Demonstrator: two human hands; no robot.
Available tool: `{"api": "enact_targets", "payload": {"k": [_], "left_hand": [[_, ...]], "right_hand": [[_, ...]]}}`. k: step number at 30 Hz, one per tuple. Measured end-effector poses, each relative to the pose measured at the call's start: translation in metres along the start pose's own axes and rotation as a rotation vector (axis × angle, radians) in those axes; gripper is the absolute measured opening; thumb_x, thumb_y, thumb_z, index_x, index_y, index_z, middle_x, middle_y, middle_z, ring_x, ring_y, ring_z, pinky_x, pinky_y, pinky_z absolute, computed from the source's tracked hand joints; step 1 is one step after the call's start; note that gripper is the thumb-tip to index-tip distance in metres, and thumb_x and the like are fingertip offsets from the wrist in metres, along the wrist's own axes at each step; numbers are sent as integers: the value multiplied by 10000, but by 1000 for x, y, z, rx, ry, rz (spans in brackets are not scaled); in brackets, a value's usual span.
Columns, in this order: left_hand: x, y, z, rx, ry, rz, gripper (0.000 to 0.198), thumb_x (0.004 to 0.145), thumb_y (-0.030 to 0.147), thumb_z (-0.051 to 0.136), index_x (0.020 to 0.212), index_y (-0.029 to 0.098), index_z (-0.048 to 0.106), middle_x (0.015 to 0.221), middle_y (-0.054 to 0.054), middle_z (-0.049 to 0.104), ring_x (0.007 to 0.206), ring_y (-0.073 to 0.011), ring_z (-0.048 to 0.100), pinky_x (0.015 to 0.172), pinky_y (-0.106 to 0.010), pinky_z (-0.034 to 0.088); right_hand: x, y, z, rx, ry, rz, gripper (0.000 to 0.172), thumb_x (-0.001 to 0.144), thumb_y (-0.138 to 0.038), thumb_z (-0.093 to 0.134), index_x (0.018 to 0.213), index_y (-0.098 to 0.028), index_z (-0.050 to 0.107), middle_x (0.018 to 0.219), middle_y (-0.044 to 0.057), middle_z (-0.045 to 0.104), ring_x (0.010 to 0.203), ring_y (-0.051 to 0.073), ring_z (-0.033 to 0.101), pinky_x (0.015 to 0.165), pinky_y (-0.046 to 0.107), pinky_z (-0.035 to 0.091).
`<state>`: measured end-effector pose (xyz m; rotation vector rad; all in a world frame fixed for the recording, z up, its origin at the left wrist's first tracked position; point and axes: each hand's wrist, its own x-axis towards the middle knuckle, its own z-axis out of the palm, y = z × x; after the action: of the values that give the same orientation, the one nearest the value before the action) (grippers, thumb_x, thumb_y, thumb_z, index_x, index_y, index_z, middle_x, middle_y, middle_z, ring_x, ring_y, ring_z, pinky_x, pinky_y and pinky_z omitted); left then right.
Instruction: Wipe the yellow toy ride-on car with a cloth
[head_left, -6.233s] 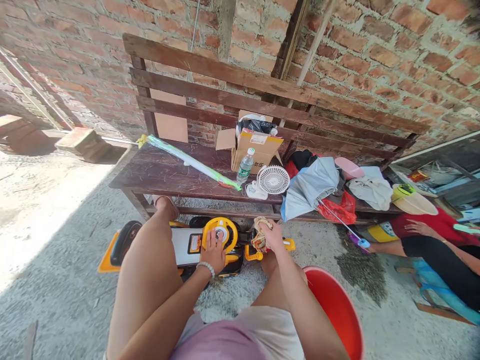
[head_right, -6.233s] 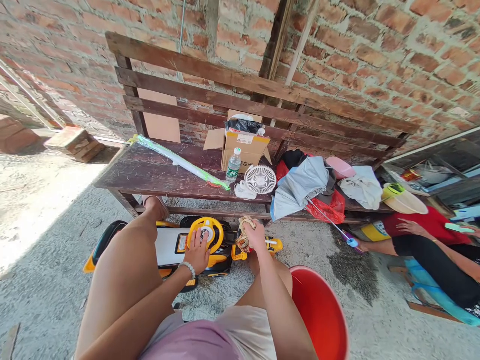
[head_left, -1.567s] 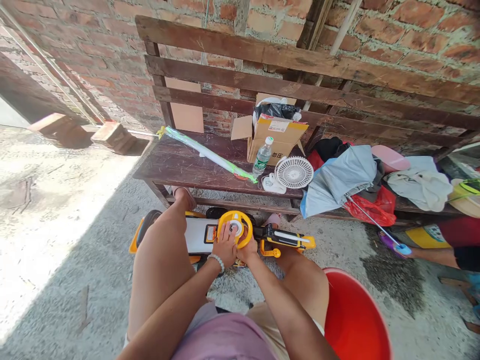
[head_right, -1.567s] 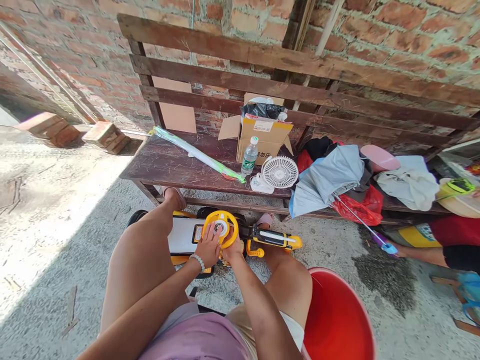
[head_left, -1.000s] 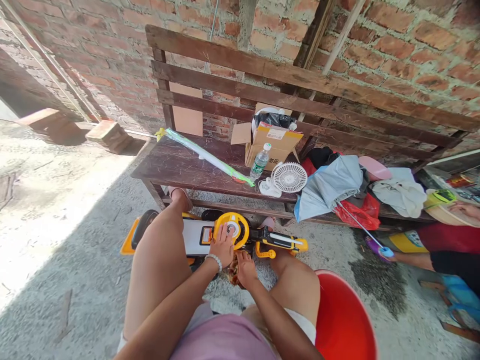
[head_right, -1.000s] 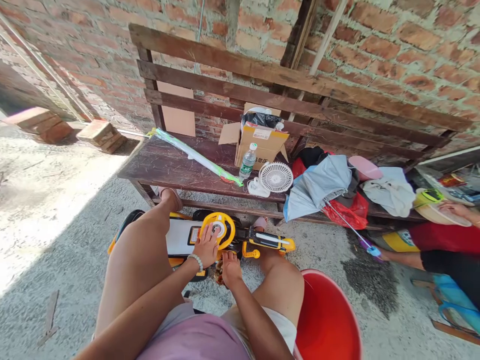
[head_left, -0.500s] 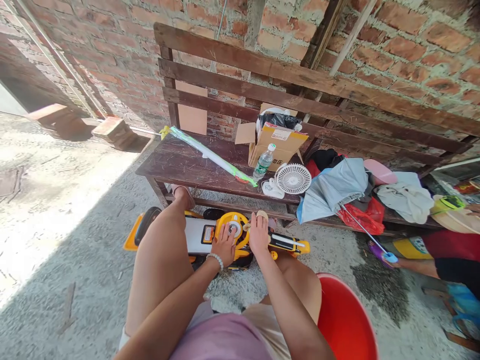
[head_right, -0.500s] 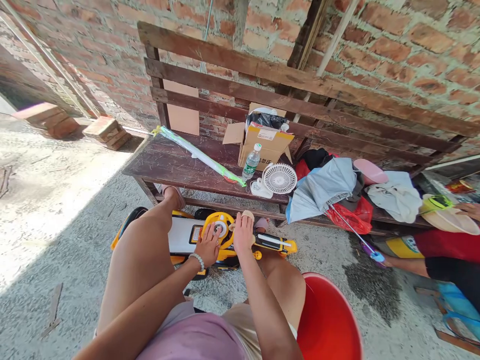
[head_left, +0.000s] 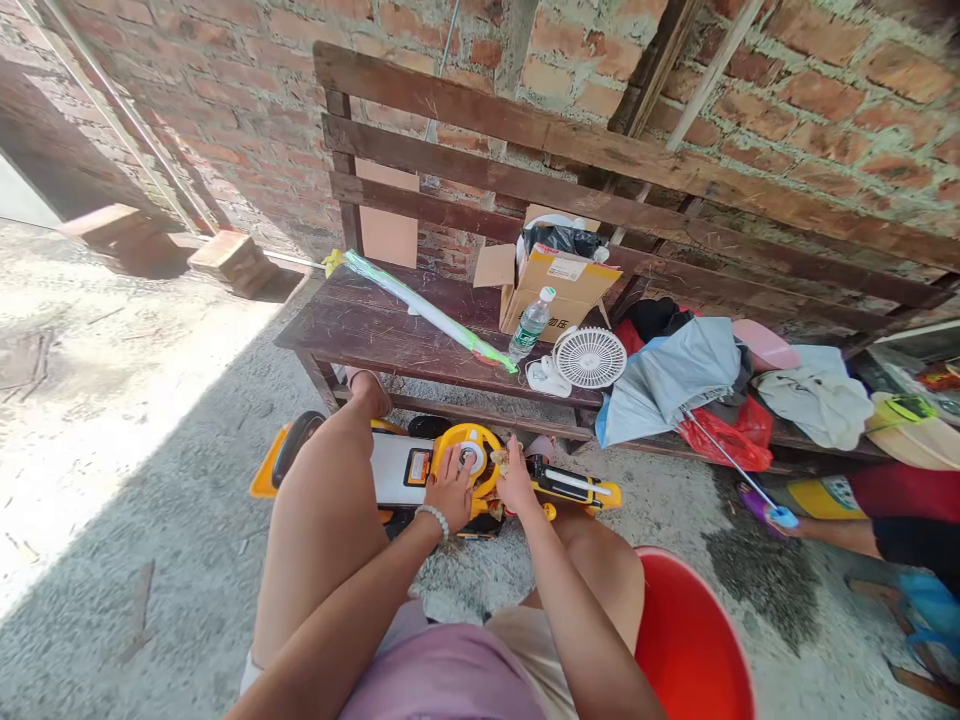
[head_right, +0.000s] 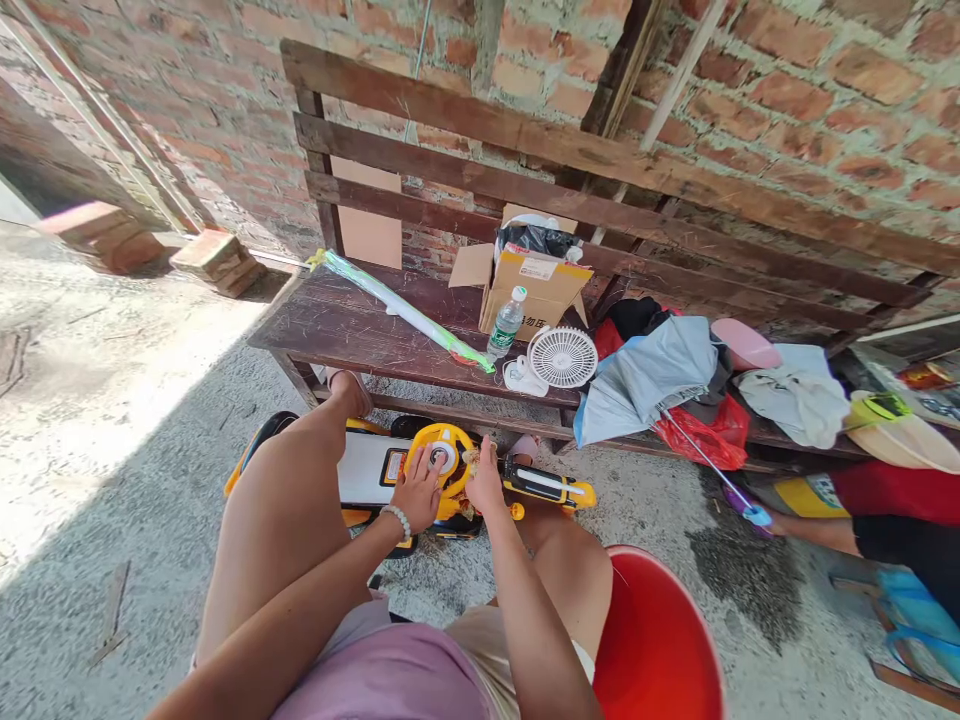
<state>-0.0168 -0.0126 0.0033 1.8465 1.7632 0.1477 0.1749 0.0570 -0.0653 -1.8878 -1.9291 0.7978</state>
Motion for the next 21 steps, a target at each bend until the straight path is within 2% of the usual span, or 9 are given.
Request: {"api": "enact_targets", "payload": {"k": [5,7,9,11,13,15,16,19,21], "left_hand": [[-3,4,-8,34,-38,-30,798,1015,242,446,1788,211,254,1890,-112,24,1755,-352,42,1302,-643,382],[-4,6,-12,44,-52,-36,795,1015,240,438,1788,206,255,1891,-108,23,1756,-340,35,1312,-630,370],[-4,7,-14,46,-56,-42,791,1015,237,427,1788,211,259,1892,-102,22,1756,-340,29,1320,-630,356],[-5,7,-15,39,-60,-44,786,1019,242,422,1788,223,260,1892,-98,24,1756,-343,24,1322,-631,347],[-5,6,-15,31,-62,-43,780,1026,255,428,1788,240,260,1894,-95,29,1757,-339,24,1328,-619,337],[-4,5,-13,27,-52,-43,777,1031,264,436,1788,248,261,1895,-97,37,1758,-330,24,1334,-604,329],[-4,5,-12,25,-44,-42,777,1031,264,438,1787,243,263,1895,-100,38,1758,-330,22,1335,-604,326],[-3,3,-8,14,-39,-40,776,1029,264,433,1786,227,267,1893,-109,25,1755,-354,19,1328,-636,327],[-2,1,-7,7,-57,-35,772,1037,275,425,1789,241,257,1894,-99,16,1753,-372,24,1331,-654,316]], "right_hand": [[-37,0,22,251,203,-34,851,768,-171,546,1617,-204,498,1588,157,629,1557,297,521,1285,538,431],[-54,-2,40,338,213,-2,776,758,-200,544,1534,-195,574,1484,155,701,1510,298,572,1278,536,440],[-74,1,61,450,168,55,705,749,-236,547,1447,-187,630,1367,154,762,1395,304,672,1229,513,498],[-92,9,79,590,133,181,618,742,-274,560,1342,-183,672,1227,154,808,1209,316,772,1113,491,592],[-103,23,89,738,174,420,504,749,-320,572,1221,-195,694,1054,144,827,1007,331,821,945,492,666],[-104,40,87,832,257,634,401,773,-374,567,1121,-217,691,918,127,812,880,340,825,812,494,687],[-101,48,82,853,293,697,370,789,-403,556,1089,-230,684,877,119,800,851,344,822,774,497,687],[-83,69,60,868,334,720,369,837,-494,516,1075,-261,676,841,96,780,842,341,815,738,507,684],[-70,74,49,897,330,715,396,860,-545,509,1095,-276,679,856,76,782,852,317,811,753,492,686]]}}
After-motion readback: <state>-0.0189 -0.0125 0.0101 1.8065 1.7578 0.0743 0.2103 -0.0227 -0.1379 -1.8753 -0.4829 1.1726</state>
